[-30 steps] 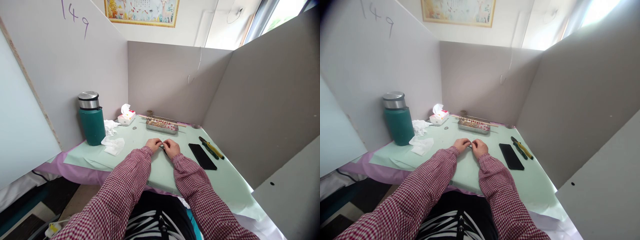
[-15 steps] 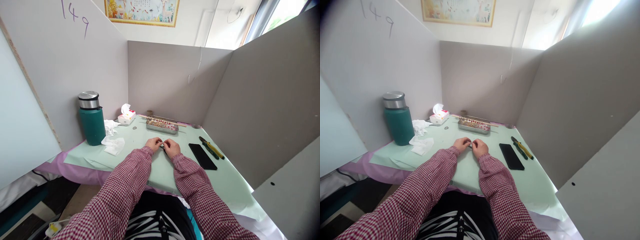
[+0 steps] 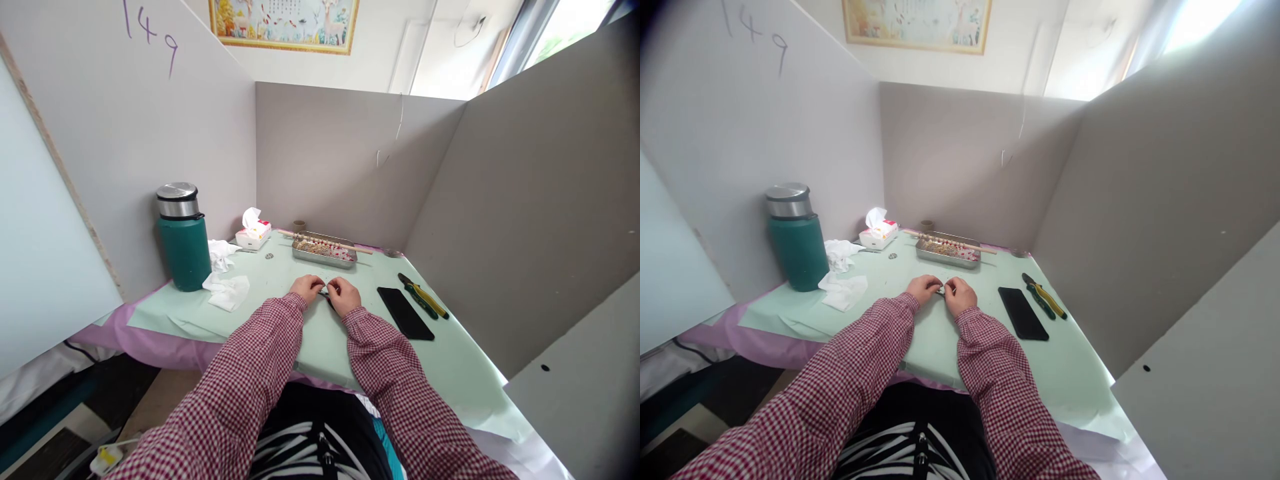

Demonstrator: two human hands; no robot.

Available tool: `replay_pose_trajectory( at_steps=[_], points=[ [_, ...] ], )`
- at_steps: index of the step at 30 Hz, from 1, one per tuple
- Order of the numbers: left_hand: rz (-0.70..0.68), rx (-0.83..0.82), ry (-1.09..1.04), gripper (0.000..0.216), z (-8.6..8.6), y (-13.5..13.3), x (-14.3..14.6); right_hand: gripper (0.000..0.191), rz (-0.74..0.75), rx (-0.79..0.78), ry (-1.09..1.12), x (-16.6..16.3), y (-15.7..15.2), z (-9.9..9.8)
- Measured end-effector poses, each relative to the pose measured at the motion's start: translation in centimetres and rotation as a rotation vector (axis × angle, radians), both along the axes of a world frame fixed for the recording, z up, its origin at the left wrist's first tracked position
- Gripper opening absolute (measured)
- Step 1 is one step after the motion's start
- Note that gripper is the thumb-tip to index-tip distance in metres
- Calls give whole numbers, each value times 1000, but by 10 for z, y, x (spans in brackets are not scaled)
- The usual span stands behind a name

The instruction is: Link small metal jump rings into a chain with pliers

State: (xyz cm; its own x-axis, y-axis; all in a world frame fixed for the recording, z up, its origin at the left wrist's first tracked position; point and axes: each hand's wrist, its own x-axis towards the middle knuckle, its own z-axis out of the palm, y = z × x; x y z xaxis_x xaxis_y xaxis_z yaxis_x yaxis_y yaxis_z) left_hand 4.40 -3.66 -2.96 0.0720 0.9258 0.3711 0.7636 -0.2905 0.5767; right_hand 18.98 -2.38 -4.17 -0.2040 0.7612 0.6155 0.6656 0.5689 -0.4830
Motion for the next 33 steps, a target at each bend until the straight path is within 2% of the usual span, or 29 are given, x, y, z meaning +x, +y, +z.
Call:
replay_pose_trajectory(
  at_steps=[8,17,25,33],
  points=[
    [-7,-16,66,28,1,1,0,17,110,2,5,0,1,-2],
    [-2,-33,-2,25,4,-5,2,18,22,0,-34,0,1,-1],
    [20,-22,7,22,2,-3,1,17,74,7,-40,0,1,0],
    [32,-24,33,22,2,-3,1,18,63,10,-44,0,0,0]
  ],
)
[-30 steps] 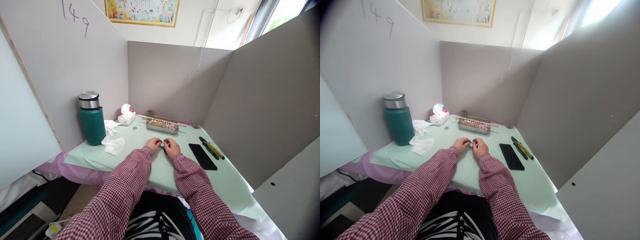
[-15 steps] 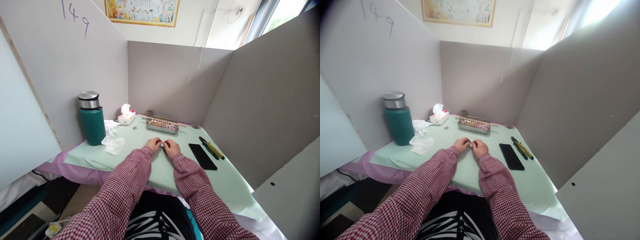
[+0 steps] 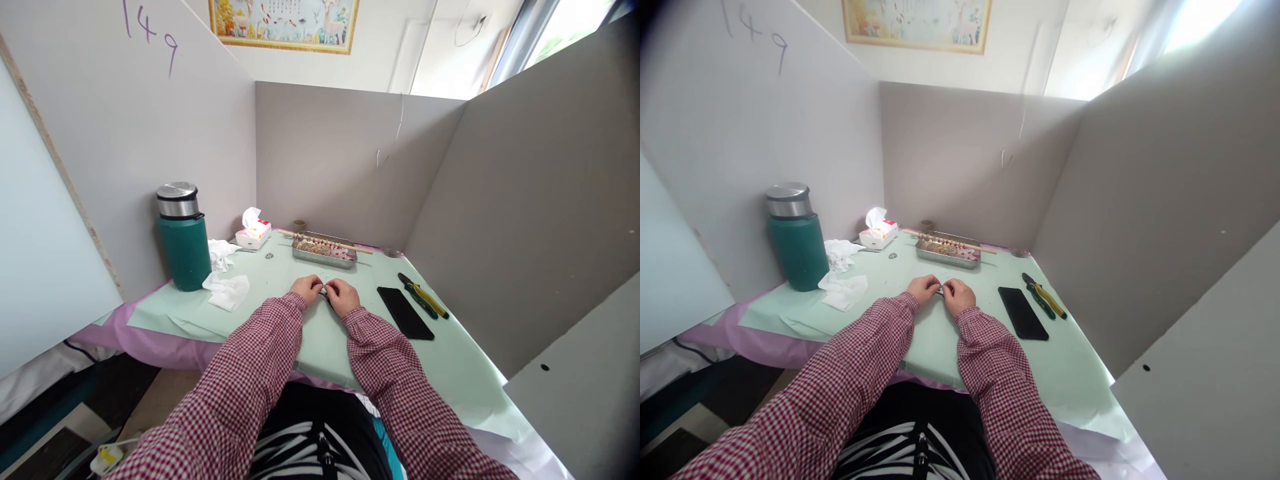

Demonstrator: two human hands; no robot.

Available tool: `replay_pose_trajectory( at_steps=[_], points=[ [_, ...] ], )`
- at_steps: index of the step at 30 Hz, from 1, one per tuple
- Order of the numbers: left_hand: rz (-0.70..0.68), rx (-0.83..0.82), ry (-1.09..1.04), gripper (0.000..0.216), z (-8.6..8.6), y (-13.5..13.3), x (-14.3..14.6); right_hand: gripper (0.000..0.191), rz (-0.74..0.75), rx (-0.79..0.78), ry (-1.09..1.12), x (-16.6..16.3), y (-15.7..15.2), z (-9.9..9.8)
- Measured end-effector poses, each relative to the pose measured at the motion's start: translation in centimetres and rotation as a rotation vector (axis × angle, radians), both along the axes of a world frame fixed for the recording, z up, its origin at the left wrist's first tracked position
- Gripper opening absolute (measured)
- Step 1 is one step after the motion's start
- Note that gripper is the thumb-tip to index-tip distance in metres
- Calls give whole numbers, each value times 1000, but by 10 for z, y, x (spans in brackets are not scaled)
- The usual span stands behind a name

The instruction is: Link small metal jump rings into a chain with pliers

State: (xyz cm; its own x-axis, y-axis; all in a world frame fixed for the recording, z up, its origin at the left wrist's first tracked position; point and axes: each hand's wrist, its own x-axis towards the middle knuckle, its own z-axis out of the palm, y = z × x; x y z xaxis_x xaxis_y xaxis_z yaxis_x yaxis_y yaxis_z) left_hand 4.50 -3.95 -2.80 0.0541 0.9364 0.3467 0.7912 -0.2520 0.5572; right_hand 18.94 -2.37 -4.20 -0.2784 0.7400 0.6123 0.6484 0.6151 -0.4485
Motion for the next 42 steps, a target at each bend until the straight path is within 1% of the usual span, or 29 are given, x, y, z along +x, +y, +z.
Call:
replay_pose_trajectory(
  at_steps=[6,16,23,32,38,42],
  points=[
    [-20,3,-10,23,-1,1,-1,18,38,1,4,0,-1,0],
    [-6,-3,19,22,1,-1,0,20,-5,-11,-3,1,-1,-1],
    [-10,-5,15,24,1,0,0,19,3,-1,10,1,0,-1],
    [-17,4,-15,23,0,-1,0,21,-37,14,15,0,-1,1],
    [-12,6,-12,22,2,-1,1,21,0,21,18,0,-2,3],
    [2,44,6,22,2,-1,1,20,23,27,25,1,-2,2]
  ],
)
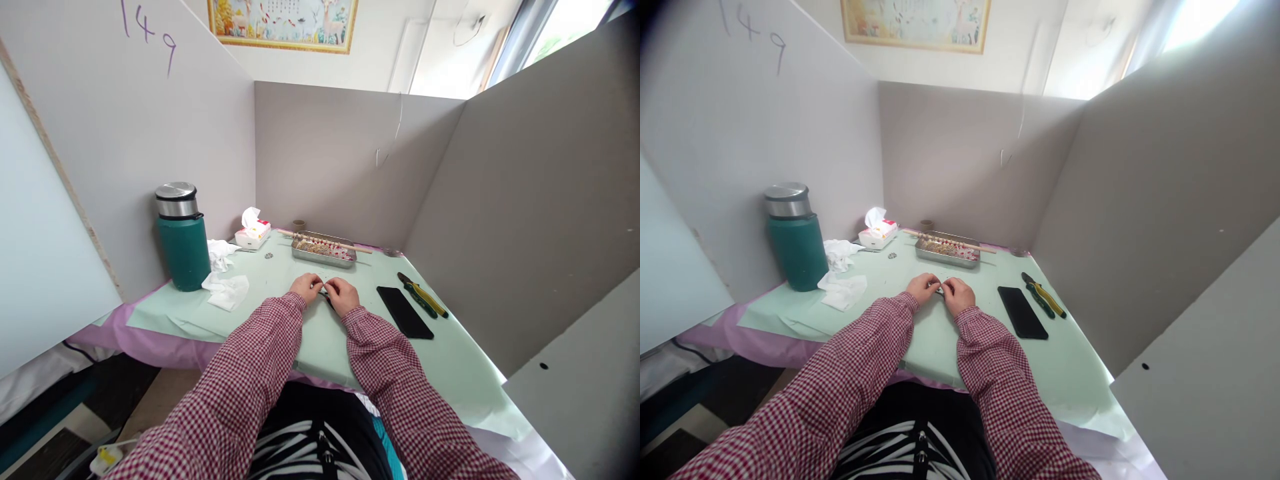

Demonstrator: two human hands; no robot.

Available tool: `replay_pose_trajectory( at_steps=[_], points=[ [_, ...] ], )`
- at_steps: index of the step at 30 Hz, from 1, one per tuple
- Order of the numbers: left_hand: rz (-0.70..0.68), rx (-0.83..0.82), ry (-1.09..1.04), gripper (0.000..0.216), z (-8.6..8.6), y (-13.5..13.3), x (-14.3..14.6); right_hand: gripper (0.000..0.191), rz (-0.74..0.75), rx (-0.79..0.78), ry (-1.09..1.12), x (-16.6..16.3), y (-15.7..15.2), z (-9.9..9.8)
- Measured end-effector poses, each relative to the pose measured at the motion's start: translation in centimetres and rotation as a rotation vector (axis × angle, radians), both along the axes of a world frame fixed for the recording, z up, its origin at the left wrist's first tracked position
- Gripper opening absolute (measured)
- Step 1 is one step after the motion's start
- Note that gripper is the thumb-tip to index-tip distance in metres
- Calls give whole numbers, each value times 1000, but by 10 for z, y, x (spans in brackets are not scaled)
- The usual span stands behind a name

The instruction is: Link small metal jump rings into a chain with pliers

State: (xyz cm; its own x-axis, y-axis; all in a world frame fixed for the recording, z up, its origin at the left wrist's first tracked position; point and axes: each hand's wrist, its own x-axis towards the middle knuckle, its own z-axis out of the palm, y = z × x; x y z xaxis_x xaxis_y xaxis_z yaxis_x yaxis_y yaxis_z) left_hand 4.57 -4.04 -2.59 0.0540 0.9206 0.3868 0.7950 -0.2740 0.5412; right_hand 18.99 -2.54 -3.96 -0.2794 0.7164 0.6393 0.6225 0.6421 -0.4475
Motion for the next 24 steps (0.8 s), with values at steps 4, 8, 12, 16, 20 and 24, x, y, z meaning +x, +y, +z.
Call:
replay_pose_trajectory(
  at_steps=[4,8,12,16,20,24],
  points=[
    [-28,-19,-33,23,0,-1,-1,20,22,-11,22,0,0,-2],
    [-30,-37,-28,23,-1,-1,-1,21,60,-19,49,-1,1,-4],
    [-30,-39,-7,25,-2,0,-1,21,69,-12,37,0,3,-4],
    [-28,-49,29,25,-2,1,-1,19,55,-14,17,1,4,-5],
    [-22,-59,58,26,-1,1,-1,20,51,-18,4,0,4,-4],
    [-18,-38,41,27,-1,0,-1,20,32,-6,16,0,4,-4]
  ],
)
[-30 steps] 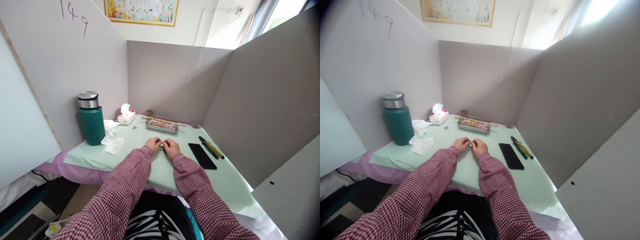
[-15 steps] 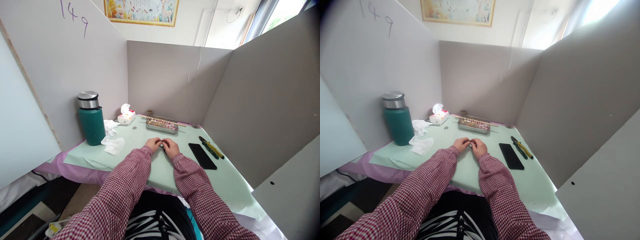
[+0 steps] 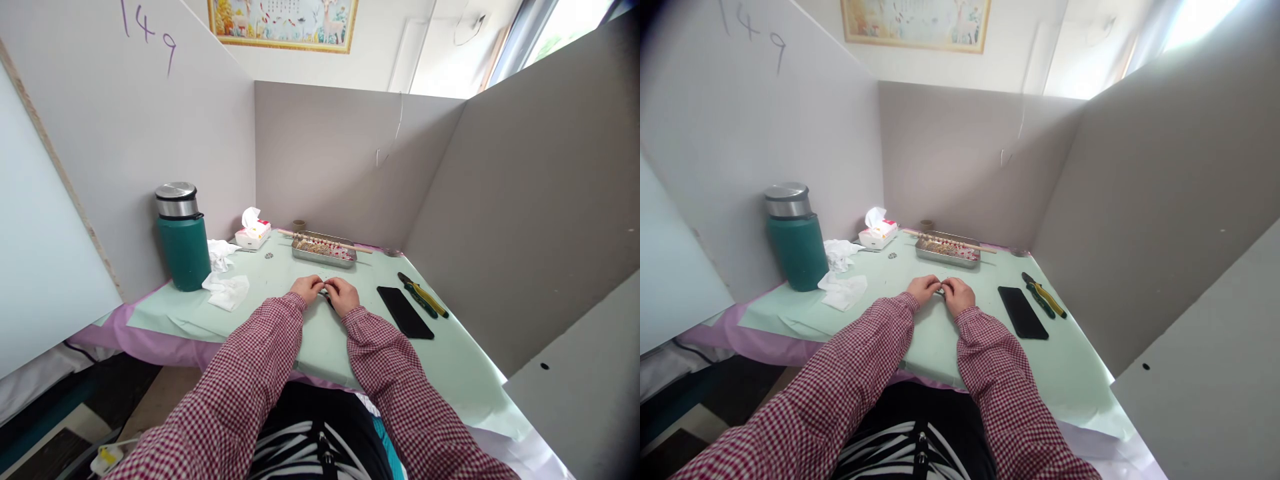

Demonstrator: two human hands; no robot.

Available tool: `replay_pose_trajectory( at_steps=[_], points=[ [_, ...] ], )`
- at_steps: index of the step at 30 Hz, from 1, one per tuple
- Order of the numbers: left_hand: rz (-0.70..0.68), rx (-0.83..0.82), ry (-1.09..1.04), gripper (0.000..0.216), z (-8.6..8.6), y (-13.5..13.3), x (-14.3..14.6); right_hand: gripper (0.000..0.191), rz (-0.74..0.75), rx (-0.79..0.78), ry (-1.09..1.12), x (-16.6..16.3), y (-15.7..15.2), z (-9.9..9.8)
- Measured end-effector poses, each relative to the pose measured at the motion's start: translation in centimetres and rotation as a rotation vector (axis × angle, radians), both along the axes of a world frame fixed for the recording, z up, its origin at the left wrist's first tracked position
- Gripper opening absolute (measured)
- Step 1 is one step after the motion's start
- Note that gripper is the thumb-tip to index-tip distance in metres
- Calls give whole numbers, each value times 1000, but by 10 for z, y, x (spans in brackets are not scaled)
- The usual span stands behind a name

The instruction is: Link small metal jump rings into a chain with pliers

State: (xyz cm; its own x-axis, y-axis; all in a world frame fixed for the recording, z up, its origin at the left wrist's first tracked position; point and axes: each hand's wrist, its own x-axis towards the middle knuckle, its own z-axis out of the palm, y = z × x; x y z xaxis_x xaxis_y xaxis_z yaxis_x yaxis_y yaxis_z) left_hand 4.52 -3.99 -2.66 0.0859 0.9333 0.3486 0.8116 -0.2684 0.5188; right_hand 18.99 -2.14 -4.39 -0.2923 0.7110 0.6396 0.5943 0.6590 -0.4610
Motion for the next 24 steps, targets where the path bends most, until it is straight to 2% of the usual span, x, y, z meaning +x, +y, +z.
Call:
replay_pose_trajectory(
  at_steps=[8,17,24],
  points=[
    [21,18,-98,25,4,-3,1,20,-77,2,89,1,0,0],
    [23,-11,-61,28,0,0,0,20,-13,-16,20,0,-1,1],
    [10,-13,-49,37,-3,4,-1,24,-22,-25,5,1,0,0]
  ],
)
